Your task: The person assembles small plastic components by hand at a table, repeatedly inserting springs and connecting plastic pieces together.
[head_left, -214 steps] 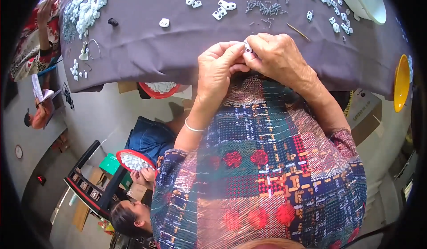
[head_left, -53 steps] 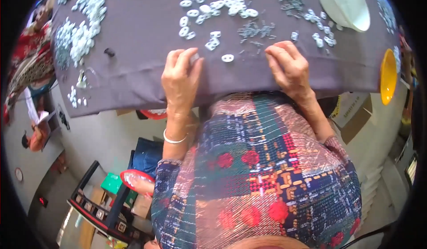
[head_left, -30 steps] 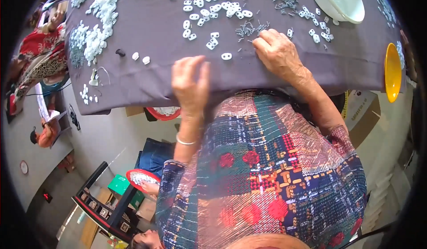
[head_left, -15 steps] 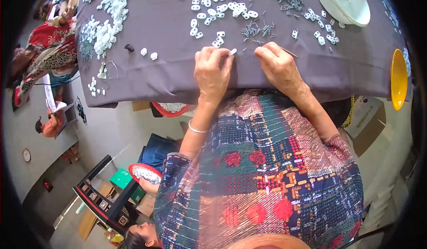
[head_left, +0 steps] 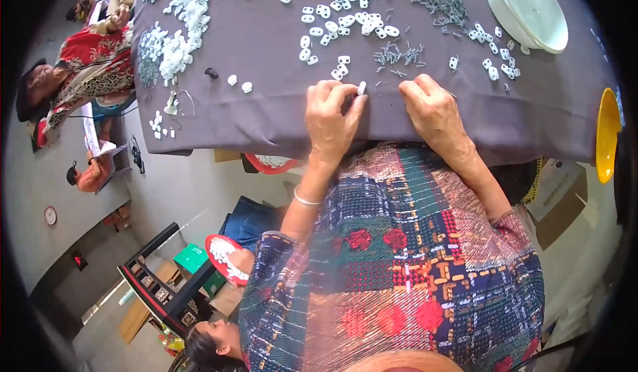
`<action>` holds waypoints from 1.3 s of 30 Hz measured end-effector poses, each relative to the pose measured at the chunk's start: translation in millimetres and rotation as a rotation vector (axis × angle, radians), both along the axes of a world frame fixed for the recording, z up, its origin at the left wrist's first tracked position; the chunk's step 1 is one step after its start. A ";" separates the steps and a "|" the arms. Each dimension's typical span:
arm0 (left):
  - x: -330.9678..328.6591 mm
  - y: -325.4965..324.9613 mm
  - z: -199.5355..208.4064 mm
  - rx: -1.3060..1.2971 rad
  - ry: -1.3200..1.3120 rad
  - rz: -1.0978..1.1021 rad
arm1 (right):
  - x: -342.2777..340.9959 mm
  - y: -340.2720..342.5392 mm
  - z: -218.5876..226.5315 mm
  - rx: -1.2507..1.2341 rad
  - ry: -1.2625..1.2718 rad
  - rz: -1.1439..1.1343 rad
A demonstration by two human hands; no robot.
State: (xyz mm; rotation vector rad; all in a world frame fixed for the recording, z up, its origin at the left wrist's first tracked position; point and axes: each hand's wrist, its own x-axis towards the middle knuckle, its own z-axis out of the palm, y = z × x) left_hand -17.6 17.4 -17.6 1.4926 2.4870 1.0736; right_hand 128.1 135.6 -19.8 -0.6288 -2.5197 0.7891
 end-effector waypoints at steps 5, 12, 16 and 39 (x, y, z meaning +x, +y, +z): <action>-4.7 -4.0 -0.6 0.072 -0.076 0.038 | 0.2 0.4 7.5 0.011 -0.050 -0.043; -38.0 -11.4 -1.1 0.031 -0.053 0.168 | 2.9 -4.4 11.2 -0.031 -0.067 -0.016; -40.6 -5.5 0.6 -0.047 -0.051 0.144 | 5.4 -5.7 15.4 -0.067 -0.032 0.026; 3.5 0.3 22.9 0.551 -2.038 0.016 | -36.4 -24.5 39.2 -0.315 0.362 -0.008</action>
